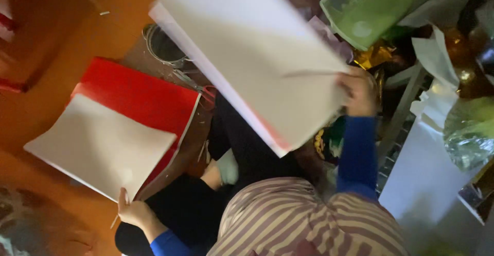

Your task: Cutting paper strips and wrapping them around the legs of a paper-mache sculpture

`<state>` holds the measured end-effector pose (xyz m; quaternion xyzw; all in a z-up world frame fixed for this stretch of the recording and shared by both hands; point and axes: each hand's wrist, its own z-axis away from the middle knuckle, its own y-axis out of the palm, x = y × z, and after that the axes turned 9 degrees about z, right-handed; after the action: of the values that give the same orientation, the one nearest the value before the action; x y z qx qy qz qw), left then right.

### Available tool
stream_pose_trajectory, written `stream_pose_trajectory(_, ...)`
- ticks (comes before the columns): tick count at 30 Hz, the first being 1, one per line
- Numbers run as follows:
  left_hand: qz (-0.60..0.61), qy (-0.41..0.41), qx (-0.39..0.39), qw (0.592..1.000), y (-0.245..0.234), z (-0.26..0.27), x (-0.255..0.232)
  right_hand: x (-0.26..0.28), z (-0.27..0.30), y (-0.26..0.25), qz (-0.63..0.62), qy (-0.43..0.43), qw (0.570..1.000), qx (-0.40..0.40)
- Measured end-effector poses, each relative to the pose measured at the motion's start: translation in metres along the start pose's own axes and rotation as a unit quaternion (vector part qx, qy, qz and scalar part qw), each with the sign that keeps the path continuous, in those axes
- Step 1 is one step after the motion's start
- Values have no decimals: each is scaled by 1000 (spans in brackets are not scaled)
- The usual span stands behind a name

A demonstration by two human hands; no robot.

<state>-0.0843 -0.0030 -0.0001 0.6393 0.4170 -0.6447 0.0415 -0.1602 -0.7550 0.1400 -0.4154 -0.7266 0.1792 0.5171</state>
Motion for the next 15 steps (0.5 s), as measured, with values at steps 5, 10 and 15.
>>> stream_pose_trajectory(5, -17, 54, 85, 995, 2, -12, 43, -82, 63, -78, 296, 149, 931, -154)
stream_pose_trajectory(10, 17, -171, 178, 969, -20, -16, -4, -179, -8, -115, -79, 182, 942, -272)
stream_pose_trajectory(15, 95, -165, 169, 967, -15, -15, 15, -220, -112, 12, -635, 296, 653, -288)
